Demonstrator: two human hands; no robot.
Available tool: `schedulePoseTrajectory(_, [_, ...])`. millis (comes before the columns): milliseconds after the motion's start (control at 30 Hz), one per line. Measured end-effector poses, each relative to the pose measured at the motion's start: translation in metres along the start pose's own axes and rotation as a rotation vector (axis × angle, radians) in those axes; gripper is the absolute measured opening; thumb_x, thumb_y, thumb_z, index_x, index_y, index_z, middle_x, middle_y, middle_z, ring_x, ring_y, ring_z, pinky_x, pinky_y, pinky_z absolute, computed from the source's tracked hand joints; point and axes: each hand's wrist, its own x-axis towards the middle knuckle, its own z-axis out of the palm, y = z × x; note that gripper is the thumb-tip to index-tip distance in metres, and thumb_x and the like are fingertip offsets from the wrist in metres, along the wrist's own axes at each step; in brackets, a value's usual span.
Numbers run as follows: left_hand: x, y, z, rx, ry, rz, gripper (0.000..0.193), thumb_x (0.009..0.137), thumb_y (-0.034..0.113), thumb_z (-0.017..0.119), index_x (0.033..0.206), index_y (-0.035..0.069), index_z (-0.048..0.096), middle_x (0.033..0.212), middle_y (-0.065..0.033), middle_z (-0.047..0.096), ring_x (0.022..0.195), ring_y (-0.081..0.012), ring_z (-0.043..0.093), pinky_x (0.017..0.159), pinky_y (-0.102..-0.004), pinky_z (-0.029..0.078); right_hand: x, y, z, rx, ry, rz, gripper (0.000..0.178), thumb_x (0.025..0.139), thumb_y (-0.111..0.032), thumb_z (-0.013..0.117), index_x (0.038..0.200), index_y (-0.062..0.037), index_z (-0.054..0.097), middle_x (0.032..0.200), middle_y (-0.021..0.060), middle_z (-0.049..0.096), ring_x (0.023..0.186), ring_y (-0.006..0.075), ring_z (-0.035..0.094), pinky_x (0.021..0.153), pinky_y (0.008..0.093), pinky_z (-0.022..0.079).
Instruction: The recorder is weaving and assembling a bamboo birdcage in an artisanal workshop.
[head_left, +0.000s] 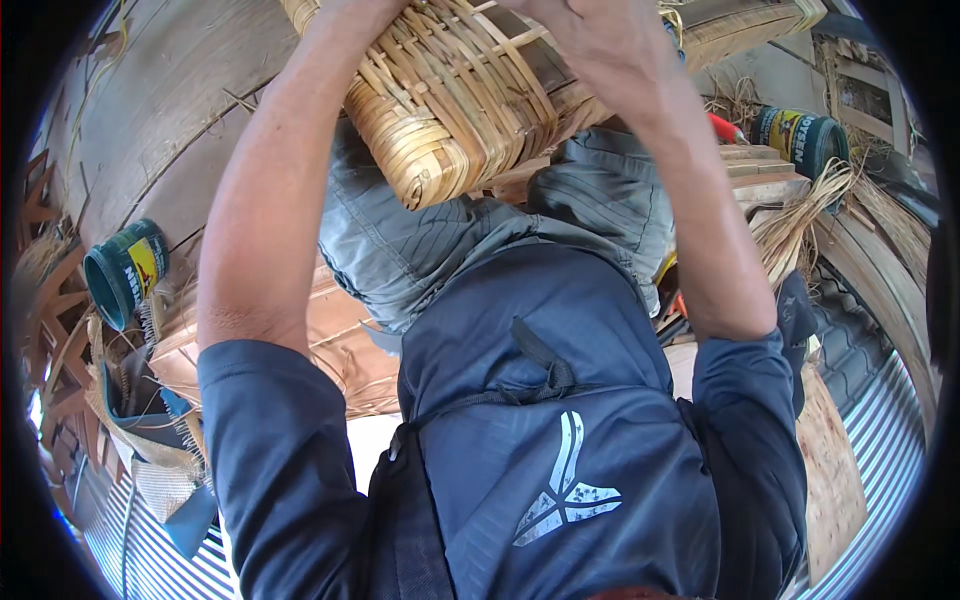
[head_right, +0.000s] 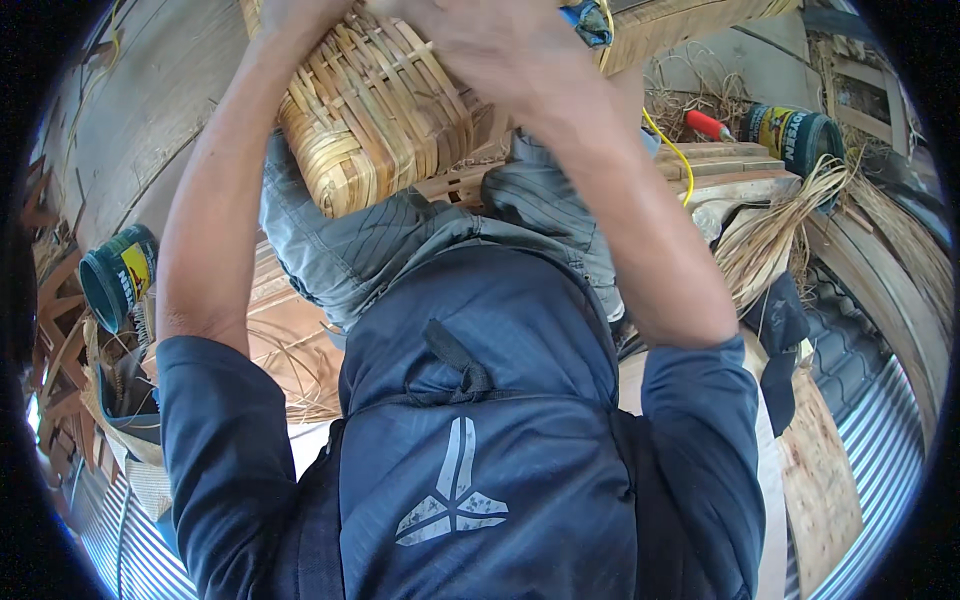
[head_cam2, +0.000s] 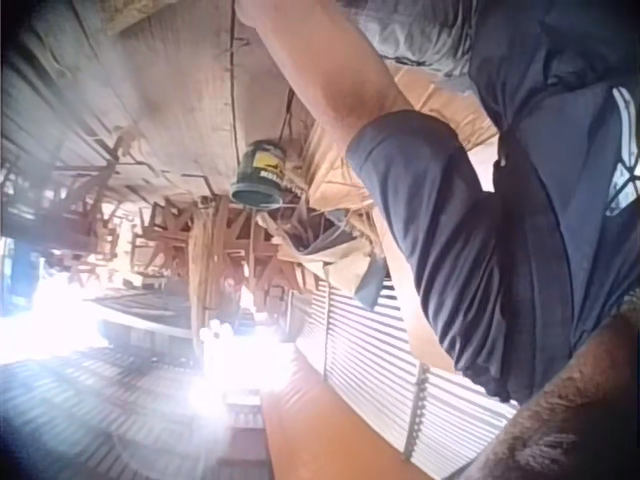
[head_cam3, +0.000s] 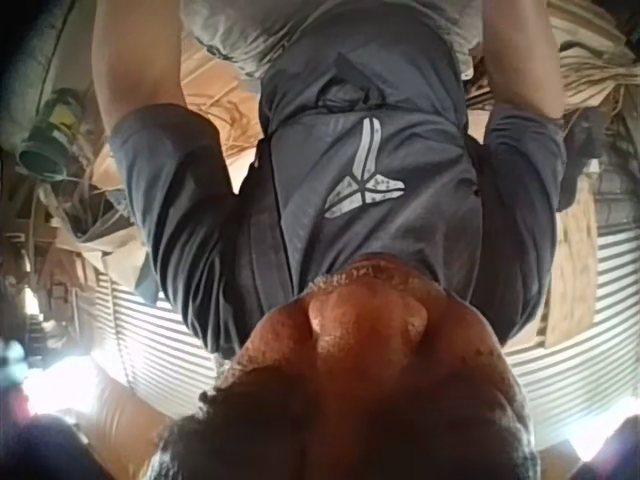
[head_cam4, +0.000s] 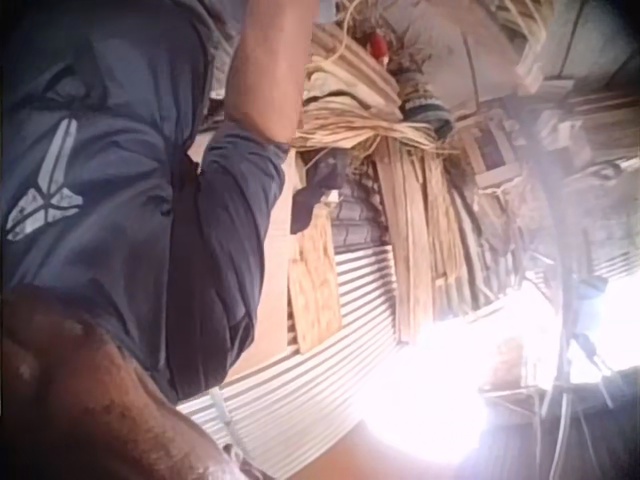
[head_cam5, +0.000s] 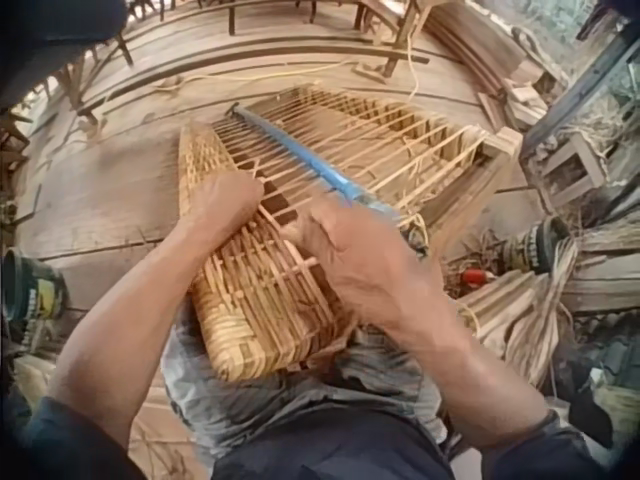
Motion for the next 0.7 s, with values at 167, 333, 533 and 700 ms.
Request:
schedulePoseTrajectory(167, [0.005, -0.041, -0.002, -0.635, 0.002, 0.620, 0.024, 0.080, 0.013, 0.048, 0.083, 0.002, 0.069, 0.084, -0.0195, 0.066, 0.082, -0.0324, 0.065, 0.070, -0.0417, 0.052, -0.031, 0.035, 0.008, -0.460, -0.296, -0.139, 0.034, 0.082, -0.032, 0.058, 0.100, -0.0037, 0.056, 0.092, 0.0160, 0.063, 0.096, 0.0304, 0.059, 0.081, 0.0399, 0.044])
schedulePoseTrajectory(333, [0.005, -0.016, 0.003, 0.266, 0.040, 0.231, 0.022, 0.077, 0.010, 0.050, 0.080, 0.001, 0.069, 0.082, -0.0173, 0.067, 0.079, -0.0321, 0.066, 0.067, -0.0405, 0.053, -0.042, 0.043, 0.006, -0.287, -0.210, -0.292, 0.040, 0.077, -0.027, 0.065, 0.111, -0.0077, 0.054, 0.097, 0.0134, 0.062, 0.098, 0.0284, 0.057, 0.088, 0.0398, 0.041])
schedulePoseTrajectory(533, [0.015, -0.010, 0.013, 0.244, 0.049, 0.220, 0.021, 0.076, 0.010, 0.051, 0.078, 0.001, 0.070, 0.080, -0.0172, 0.067, 0.076, -0.0306, 0.066, 0.064, -0.0403, 0.053, -0.045, 0.058, 0.008, -0.421, -0.133, -0.433, 0.050, 0.073, -0.023, 0.068, 0.120, -0.0149, 0.053, 0.097, 0.0053, 0.061, 0.093, 0.0236, 0.057, 0.090, 0.0363, 0.039])
schedulePoseTrajectory(700, [0.025, -0.030, 0.019, -0.206, 0.113, 0.465, 0.021, 0.076, 0.011, 0.051, 0.078, 0.002, 0.070, 0.079, -0.0165, 0.066, 0.074, -0.0306, 0.066, 0.063, -0.0401, 0.053, -0.040, 0.061, 0.006, -0.467, -0.169, -0.487, 0.052, 0.074, -0.024, 0.066, 0.124, -0.0178, 0.053, 0.093, 0.0034, 0.061, 0.090, 0.0213, 0.058, 0.089, 0.0356, 0.039])
